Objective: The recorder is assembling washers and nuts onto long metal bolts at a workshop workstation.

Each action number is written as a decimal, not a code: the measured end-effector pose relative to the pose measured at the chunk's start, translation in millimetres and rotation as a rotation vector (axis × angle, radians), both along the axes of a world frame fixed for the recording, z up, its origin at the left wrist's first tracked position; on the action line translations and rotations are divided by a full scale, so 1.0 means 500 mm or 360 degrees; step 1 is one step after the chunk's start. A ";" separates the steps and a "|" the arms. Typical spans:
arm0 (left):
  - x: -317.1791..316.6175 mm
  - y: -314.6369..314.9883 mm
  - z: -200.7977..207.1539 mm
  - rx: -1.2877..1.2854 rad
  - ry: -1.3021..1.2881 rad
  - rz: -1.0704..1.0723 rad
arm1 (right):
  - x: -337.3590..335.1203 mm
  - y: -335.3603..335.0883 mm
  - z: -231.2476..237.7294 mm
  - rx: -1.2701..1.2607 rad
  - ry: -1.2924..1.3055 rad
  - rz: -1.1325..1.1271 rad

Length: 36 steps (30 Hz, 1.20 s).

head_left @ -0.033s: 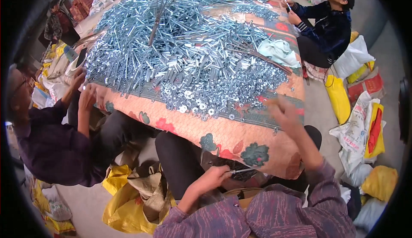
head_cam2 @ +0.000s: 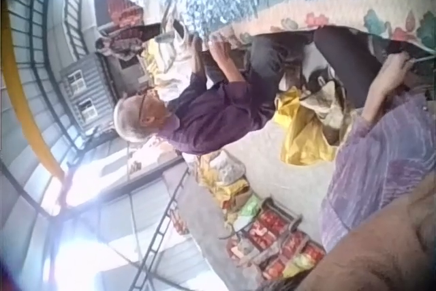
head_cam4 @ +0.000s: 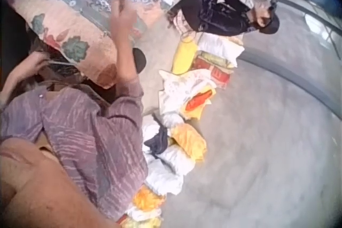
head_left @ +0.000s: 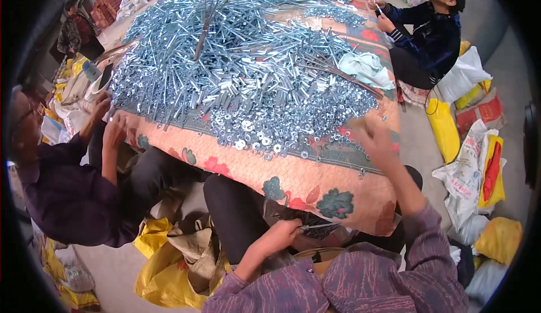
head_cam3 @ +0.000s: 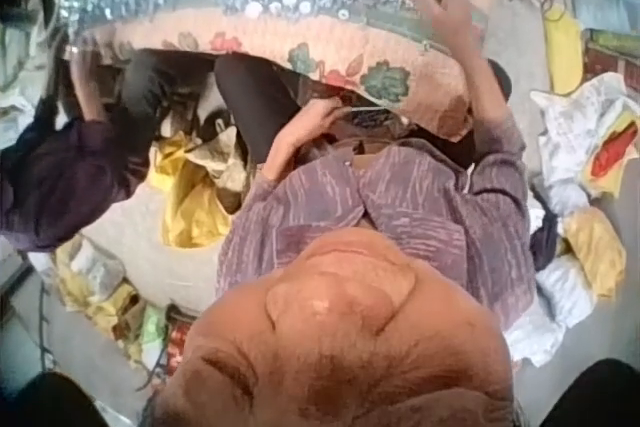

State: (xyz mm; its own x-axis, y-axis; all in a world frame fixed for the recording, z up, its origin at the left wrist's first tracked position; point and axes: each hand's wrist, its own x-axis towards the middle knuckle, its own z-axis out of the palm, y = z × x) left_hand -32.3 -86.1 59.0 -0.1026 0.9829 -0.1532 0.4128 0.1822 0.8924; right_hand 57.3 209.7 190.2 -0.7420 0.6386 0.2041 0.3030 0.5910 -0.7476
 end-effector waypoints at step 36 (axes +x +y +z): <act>-0.007 0.038 -0.070 -0.0452 -0.0101 0.0101 | -0.427 0.279 -0.011 0.0682 -0.0851 -0.0104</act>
